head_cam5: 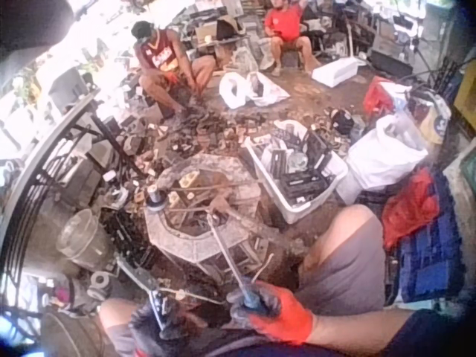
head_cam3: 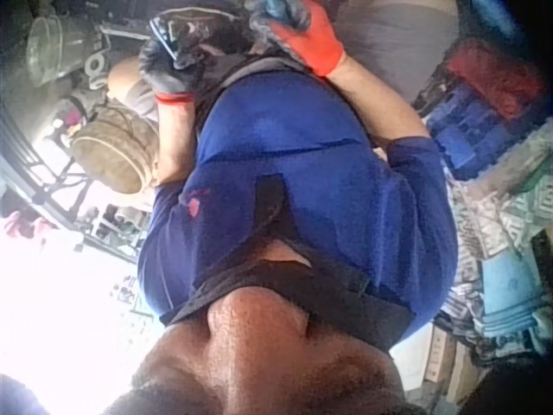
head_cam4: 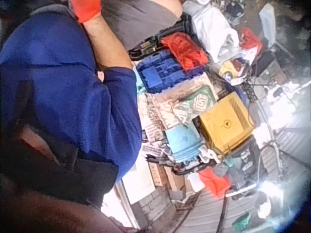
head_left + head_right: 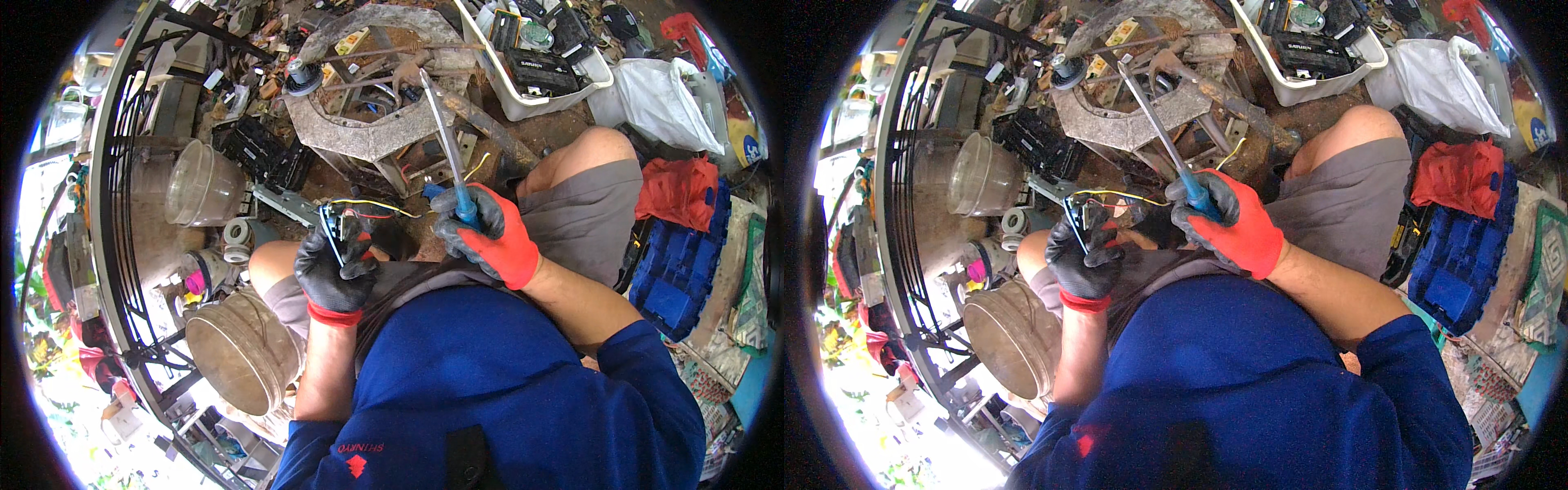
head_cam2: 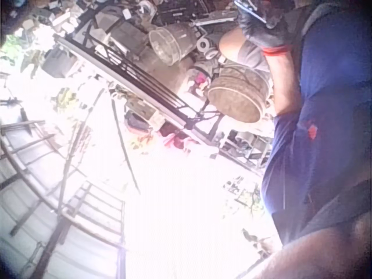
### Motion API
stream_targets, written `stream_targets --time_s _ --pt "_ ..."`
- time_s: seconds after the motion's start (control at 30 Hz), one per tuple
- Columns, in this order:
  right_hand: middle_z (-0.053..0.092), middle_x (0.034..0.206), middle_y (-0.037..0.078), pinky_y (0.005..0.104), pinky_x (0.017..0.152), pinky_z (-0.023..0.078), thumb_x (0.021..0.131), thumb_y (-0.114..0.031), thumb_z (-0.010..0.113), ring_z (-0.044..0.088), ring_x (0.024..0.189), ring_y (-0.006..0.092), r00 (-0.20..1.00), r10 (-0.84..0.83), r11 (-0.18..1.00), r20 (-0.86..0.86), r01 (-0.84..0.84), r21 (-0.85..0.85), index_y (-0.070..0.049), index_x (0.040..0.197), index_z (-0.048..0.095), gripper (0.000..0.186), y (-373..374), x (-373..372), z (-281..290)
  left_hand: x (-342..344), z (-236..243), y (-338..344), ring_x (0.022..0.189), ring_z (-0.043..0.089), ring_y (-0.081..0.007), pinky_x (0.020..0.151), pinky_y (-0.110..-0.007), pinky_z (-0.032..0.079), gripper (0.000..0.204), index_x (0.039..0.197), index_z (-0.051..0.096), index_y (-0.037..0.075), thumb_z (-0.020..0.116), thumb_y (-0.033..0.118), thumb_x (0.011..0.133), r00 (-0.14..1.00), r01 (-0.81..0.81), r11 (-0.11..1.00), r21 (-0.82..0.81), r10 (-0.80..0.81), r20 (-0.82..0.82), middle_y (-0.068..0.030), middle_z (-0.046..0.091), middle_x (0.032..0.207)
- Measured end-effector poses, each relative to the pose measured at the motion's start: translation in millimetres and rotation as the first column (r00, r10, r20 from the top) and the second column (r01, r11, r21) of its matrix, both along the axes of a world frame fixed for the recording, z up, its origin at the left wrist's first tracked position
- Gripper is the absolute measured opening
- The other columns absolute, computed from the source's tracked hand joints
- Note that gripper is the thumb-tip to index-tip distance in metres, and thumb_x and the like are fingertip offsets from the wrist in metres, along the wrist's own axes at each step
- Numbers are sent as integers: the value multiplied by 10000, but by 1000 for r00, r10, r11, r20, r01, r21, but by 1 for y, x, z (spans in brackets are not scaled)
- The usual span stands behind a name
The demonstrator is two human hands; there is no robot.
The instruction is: The person sits on the floor and uses pliers to strip the insulation from wires attached to a small electronic component. They then use a screwdriver to tighten screws on the component's casing and continue manipulating the wires with pliers.
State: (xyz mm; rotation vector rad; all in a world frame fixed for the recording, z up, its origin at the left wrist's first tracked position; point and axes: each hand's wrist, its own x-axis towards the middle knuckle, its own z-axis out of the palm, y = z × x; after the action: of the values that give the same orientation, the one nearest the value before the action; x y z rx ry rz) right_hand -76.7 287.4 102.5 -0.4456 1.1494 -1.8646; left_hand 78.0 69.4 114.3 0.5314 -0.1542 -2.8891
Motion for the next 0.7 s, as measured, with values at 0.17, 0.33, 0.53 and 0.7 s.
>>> stream_targets --time_s 0.17,0.33,0.53,0.7 --pt "672 1082 65 269 861 538 901 61 609 654 973 111 997 49 999 57 -49 0 -7 1279 571 385 3 -1 -1 -2 5 2 687 497 -173 517 -282 426 262 1147 605 55 551 225 954 1000 11 1000 5 -11 -29 -82 570 927" --pt "664 1060 64 273 825 506 904 56 594 613 916 106 996 78 995 -40 -75 58 -8 1277 568 379 3 1 -1 -4 9 5 722 472 -169 543 -283 437 234 1120 563 50 510 231 982 998 32 999 -33 -33 -44 -47 522 899" --pt "662 982 57 248 685 464 919 32 580 557 765 79 993 47 994 -110 -36 98 -10 1260 568 344 -1 6 0 -2 8 7 708 501 -155 510 -259 441 300 1187 581 34 519 234 972 999 0 999 -49 -1 -36 -64 559 902" --pt "657 953 54 243 671 469 921 14 598 565 756 92 989 40 996 -144 -29 79 -5 1249 573 329 -1 7 -4 3 10 10 657 518 -152 463 -251 425 291 1165 593 24 536 221 959 990 -56 992 -111 69 121 -70 591 866"
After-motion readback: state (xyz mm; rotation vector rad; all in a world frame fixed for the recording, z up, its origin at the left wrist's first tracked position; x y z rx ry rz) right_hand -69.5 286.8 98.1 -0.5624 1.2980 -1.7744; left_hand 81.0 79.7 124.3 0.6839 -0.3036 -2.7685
